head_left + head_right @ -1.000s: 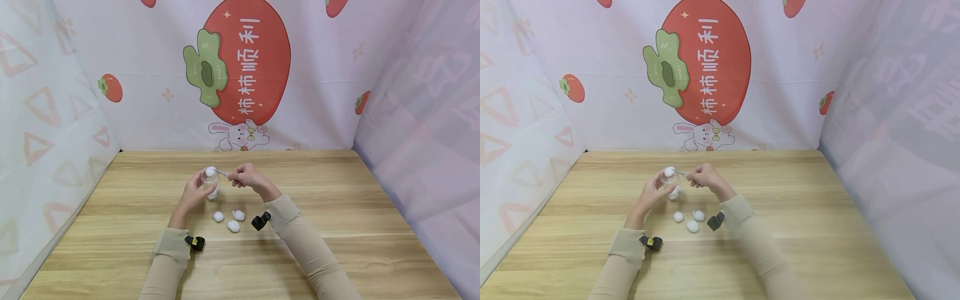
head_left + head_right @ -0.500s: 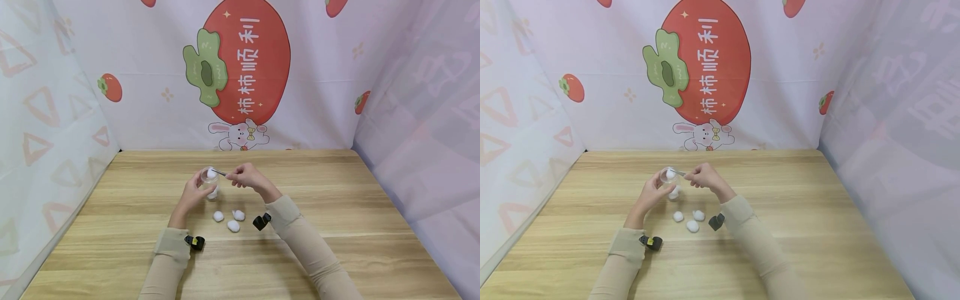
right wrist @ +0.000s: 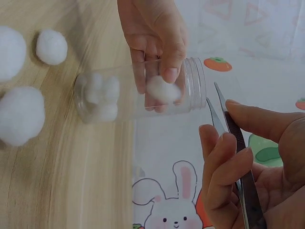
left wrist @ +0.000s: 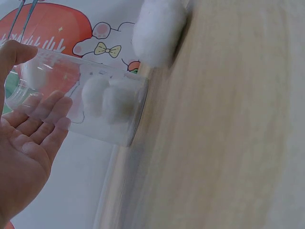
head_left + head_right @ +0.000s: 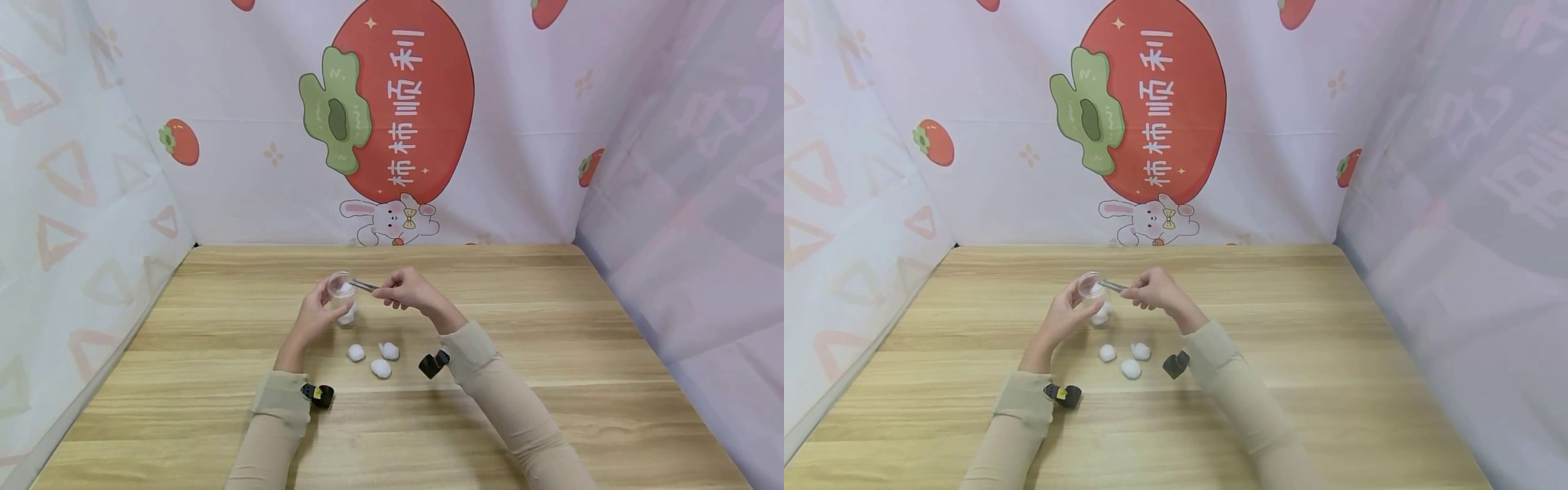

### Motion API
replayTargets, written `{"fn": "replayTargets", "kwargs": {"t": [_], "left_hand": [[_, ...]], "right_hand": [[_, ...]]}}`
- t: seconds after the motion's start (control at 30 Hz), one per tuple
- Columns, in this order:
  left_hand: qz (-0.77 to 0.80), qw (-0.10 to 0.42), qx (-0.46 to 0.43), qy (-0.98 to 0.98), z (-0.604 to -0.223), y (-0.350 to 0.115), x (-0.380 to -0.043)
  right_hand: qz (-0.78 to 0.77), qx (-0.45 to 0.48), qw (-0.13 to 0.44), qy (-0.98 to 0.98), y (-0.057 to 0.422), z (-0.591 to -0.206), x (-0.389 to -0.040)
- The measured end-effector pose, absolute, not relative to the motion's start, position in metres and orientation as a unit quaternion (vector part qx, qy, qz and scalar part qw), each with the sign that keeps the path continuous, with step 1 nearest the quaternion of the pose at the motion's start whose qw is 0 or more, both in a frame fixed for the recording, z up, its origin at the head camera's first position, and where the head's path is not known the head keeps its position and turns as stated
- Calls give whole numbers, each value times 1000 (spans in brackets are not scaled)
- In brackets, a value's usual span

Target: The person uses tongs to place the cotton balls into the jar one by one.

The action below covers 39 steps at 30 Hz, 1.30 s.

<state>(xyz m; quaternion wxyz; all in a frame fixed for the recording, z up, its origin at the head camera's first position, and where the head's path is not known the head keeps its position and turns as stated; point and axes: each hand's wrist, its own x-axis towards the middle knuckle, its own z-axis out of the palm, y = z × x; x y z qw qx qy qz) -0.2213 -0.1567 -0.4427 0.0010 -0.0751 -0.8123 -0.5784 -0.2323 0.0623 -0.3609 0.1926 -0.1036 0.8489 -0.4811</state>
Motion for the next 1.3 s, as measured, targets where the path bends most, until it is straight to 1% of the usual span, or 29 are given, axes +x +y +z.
{"fn": "replayTargets", "kwargs": {"t": [0.27,0.37,0.5,0.6,0.83,1.3], "left_hand": [[-570,-13,-75,-818,-414,-150,-205],[-578,-14,-71,-813,-422,-152,-210],[-585,-6,-73,-808,-437,-155,-219],[-584,3,-78,-808,-442,-156,-221],[-581,9,-80,-810,-442,-157,-221],[-579,1,-71,-812,-443,-157,-222]], "right_hand": [[-469,-101,199,855,67,-360,-229],[-469,-104,198,854,68,-360,-228],[-470,-110,199,853,70,-360,-227],[-471,-114,201,851,72,-362,-226],[-477,-128,206,845,77,-368,-223],[-479,-129,223,839,88,-380,-217]]}}
